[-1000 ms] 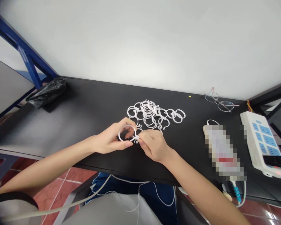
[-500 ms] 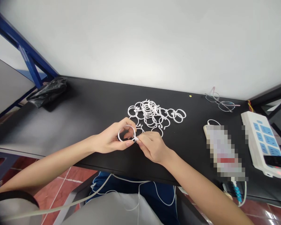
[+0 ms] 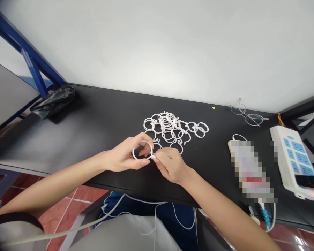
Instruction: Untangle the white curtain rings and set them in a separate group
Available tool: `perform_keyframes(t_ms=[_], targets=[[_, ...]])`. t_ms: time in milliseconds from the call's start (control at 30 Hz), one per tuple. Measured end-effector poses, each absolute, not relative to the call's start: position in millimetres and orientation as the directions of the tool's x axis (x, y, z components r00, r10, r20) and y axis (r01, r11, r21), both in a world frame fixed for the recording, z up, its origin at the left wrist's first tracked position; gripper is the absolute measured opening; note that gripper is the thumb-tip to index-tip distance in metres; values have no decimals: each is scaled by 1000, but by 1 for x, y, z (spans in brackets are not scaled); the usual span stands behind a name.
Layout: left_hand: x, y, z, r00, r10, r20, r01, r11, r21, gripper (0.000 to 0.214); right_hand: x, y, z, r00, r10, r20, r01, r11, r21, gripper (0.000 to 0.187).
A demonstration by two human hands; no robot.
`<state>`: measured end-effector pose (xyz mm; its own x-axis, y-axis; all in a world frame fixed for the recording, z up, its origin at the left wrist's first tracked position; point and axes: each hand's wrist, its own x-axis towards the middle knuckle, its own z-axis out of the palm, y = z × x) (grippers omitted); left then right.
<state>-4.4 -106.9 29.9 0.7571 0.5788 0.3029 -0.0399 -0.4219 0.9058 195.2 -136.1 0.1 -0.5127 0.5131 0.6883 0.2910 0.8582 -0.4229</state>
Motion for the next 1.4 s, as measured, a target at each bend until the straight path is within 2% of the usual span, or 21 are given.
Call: perform_keyframes(t_ms=[500, 667, 767, 833, 933, 1000, 1033, 1133, 1200, 1300, 1400], targets=[[-4, -105, 28, 758, 577, 305, -29, -437, 899, 25, 197, -136, 0, -491, 487, 722, 268, 874, -406, 24], [-3, -101, 26, 783, 549, 294, 75, -552, 831, 24, 200, -136, -1, -446, 526, 724, 277, 851, -447, 25], [-5, -96, 26, 804, 542, 246, 162, -597, 786, 28, 208, -133, -3, -356, 624, 696, 363, 778, -512, 28], [-8, -90, 27, 779, 585, 225, 248, -617, 747, 30, 216, -128, -5, -246, 677, 694, 435, 716, -545, 28], [-21, -73, 30, 663, 707, 246, 488, -657, 574, 32, 228, -118, -7, -26, 715, 699, 439, 636, -634, 32], [-35, -59, 33, 527, 808, 262, 679, -586, 442, 35, 232, -113, -8, 80, 722, 687, 418, 601, -681, 35], [-43, -51, 33, 433, 859, 274, 752, -512, 414, 36, 234, -111, -8, 113, 726, 678, 415, 586, -696, 35], [-67, -32, 30, 240, 907, 346, 870, -359, 337, 38, 234, -109, -8, 146, 737, 660, 424, 556, -715, 35], [-79, -22, 24, 99, 935, 341, 931, -208, 301, 38, 234, -109, -8, 139, 745, 653, 433, 548, -716, 33], [-87, -16, 12, 10, 965, 260, 971, -72, 227, 38, 234, -109, -9, 131, 755, 642, 445, 534, -719, 31], [-86, -15, 4, -15, 978, 207, 987, -19, 157, 38, 233, -109, -11, 135, 758, 638, 444, 529, -723, 31]])
